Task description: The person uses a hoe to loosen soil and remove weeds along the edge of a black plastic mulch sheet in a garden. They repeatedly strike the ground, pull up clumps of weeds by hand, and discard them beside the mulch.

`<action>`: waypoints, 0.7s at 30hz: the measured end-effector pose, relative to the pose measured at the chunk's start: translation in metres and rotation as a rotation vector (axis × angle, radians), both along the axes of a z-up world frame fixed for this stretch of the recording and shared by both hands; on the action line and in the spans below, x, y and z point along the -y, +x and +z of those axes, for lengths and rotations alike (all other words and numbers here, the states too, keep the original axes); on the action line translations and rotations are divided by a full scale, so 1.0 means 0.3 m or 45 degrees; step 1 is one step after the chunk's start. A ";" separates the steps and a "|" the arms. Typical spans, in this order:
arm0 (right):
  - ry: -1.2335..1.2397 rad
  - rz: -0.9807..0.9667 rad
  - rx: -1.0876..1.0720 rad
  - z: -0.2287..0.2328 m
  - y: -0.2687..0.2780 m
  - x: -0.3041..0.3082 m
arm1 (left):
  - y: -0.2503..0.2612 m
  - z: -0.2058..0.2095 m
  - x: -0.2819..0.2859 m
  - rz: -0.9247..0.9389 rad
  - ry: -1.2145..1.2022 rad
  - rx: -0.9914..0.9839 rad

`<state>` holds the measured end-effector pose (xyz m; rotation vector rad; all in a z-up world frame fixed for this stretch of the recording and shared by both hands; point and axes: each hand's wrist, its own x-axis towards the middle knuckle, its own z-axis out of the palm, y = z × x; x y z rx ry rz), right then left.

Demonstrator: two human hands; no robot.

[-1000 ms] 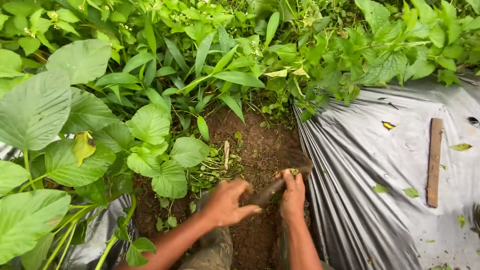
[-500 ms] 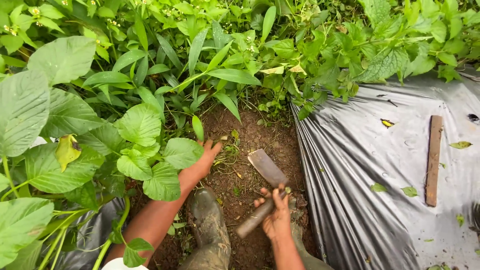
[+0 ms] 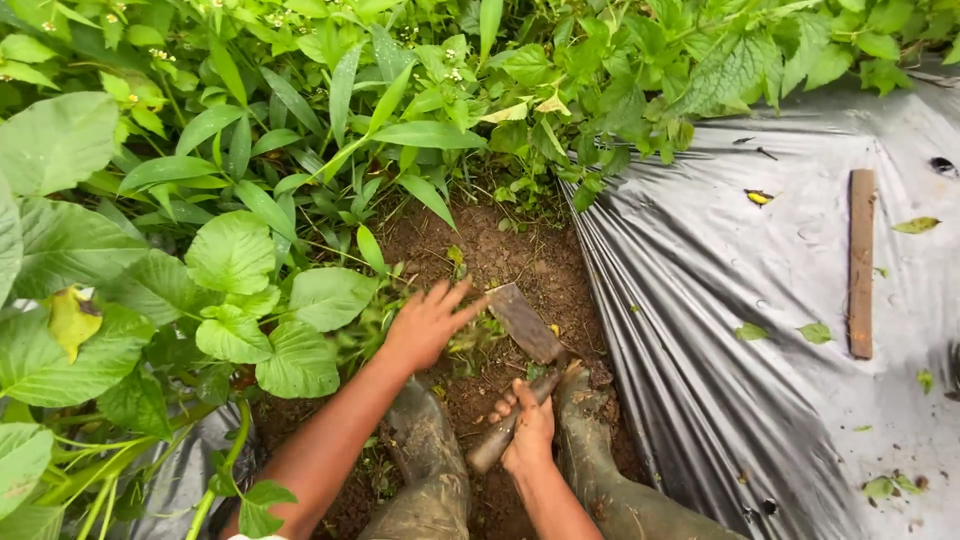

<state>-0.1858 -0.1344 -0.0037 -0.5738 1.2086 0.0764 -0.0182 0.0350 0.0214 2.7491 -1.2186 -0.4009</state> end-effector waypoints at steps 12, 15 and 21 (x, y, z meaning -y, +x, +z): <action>-0.244 0.160 -0.273 0.060 -0.007 -0.078 | -0.076 -0.190 -0.183 0.280 0.184 -0.253; -0.307 0.219 -0.186 0.075 0.096 -0.082 | -0.125 -0.246 -0.297 0.480 0.230 -0.014; -0.490 0.419 0.044 0.106 0.446 -0.179 | -0.155 -0.262 -0.426 0.552 0.328 -0.028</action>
